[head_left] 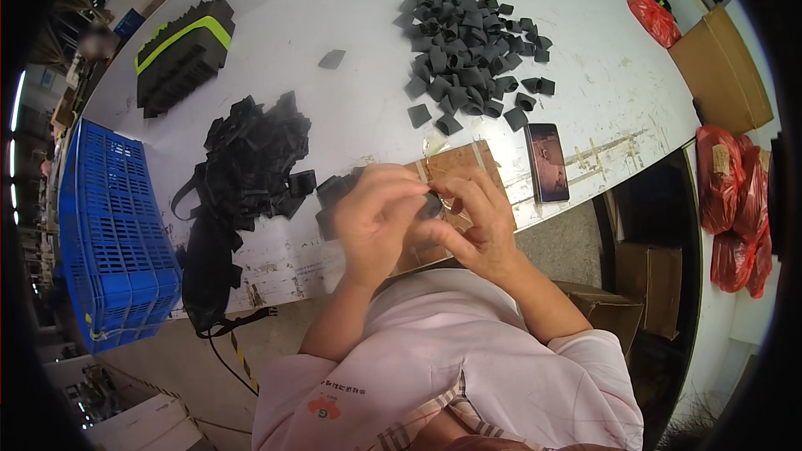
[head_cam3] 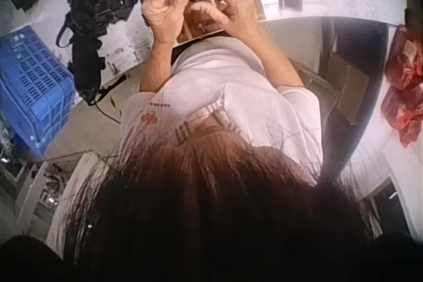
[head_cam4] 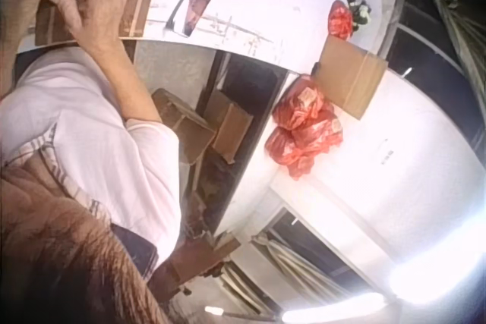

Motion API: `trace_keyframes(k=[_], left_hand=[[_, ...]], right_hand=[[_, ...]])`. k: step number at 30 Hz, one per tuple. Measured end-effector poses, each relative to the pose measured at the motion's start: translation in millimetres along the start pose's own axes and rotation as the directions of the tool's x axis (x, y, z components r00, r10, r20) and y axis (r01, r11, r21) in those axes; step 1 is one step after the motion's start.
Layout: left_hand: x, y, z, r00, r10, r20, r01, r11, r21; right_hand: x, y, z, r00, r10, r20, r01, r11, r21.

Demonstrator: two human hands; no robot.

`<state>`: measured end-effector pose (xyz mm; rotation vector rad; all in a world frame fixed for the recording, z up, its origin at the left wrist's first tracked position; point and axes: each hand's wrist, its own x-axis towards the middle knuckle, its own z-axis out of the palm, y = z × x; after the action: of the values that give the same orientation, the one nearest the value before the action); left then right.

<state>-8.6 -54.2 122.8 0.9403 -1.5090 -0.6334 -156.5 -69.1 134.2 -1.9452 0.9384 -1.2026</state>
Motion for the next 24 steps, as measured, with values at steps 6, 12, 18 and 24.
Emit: trace_keyframes(k=[6, 12, 18, 24], left_hand=[[-10, 5, 5, 0.852, -0.403, -0.334, 0.196, 0.837, -0.511], [-21, 2, 6, 0.841, -0.459, -0.286, 0.248, 0.798, -0.55], [-30, -7, 1, 0.882, -0.363, -0.3, 0.248, 0.9, -0.357], [-28, -18, 5, 0.894, -0.359, -0.269, 0.276, 0.913, -0.3]], right_hand=[[7, -1, 5, 0.957, -0.283, -0.059, 0.252, 0.917, -0.308], [9, 19, 6, 0.922, -0.386, 0.04, 0.373, 0.851, -0.369], [7, 19, 8, 0.905, -0.418, 0.074, 0.415, 0.836, -0.357], [13, 13, 4, 0.924, -0.369, 0.103, 0.379, 0.836, -0.398]])
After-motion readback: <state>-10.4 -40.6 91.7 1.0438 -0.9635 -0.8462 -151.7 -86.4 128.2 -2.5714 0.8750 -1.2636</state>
